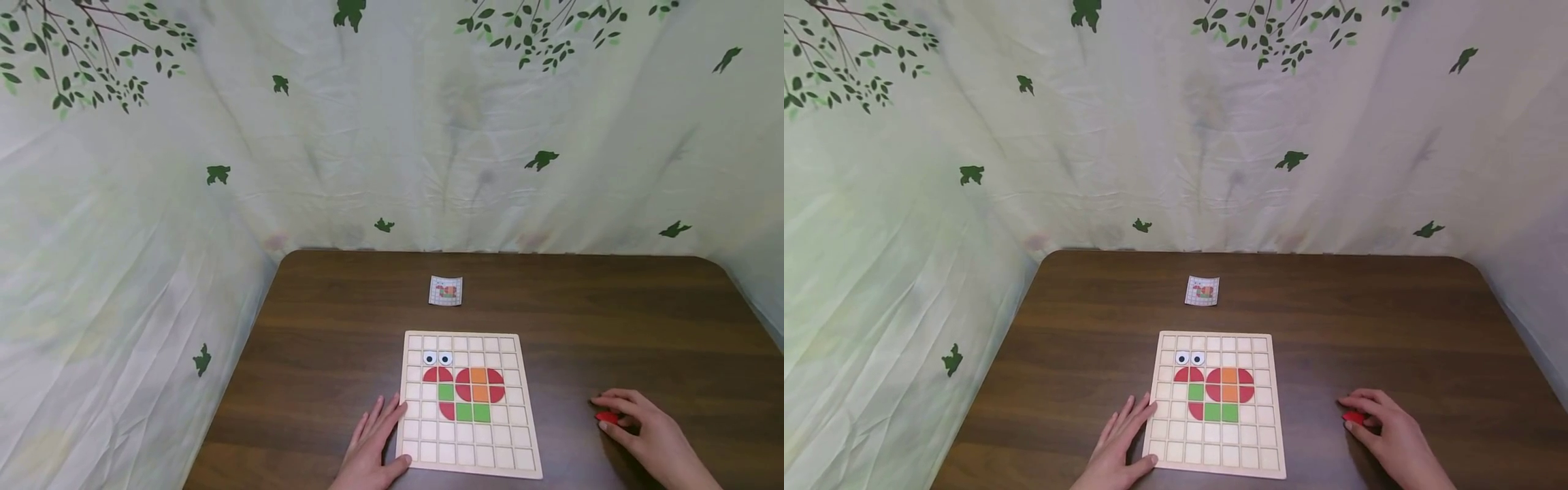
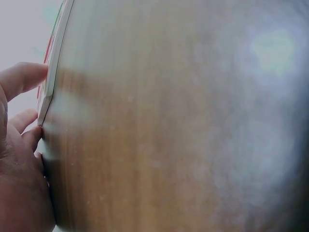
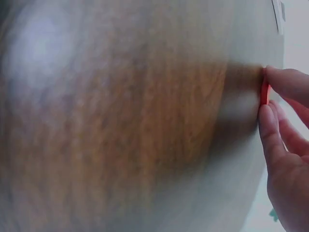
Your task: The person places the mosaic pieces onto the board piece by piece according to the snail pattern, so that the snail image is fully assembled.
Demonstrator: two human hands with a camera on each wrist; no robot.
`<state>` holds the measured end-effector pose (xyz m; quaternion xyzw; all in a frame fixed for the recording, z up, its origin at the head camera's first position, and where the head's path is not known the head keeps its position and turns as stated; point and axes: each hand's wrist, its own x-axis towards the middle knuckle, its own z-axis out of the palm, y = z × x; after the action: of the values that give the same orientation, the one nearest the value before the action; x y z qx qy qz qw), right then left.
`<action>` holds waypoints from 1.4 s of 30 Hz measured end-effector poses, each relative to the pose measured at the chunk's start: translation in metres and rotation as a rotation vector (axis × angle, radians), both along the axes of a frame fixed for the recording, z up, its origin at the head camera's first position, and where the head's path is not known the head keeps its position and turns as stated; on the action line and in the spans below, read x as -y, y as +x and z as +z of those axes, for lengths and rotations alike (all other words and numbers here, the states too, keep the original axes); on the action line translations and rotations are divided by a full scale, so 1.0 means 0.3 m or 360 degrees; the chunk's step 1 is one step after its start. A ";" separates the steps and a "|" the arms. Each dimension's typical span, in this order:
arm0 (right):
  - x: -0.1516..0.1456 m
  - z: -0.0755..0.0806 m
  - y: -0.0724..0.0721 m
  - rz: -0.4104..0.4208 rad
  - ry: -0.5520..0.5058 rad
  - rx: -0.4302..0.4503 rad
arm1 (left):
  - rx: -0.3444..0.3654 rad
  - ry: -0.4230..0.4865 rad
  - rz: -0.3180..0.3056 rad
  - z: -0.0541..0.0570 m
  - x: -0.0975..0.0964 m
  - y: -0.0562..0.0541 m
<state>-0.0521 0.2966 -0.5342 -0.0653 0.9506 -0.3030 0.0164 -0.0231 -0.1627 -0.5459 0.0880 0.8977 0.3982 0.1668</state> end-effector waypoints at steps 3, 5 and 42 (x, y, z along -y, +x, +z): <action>0.001 0.003 0.001 0.0007 0.0027 0.0006 | 0.0004 -0.0001 0.0002 0.001 0.000 0.000; 0.000 0.006 0.002 0.0001 0.0040 0.0050 | 0.0002 0.0005 0.0005 0.001 -0.001 0.000; 0.214 0.026 0.005 -0.0104 -0.0209 0.0187 | -0.0017 0.0011 0.0020 -0.002 -0.001 0.001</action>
<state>-0.0506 0.2324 -0.5265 -0.0173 0.9277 -0.3685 0.0578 -0.0228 -0.1623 -0.5464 0.0850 0.8978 0.4018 0.1591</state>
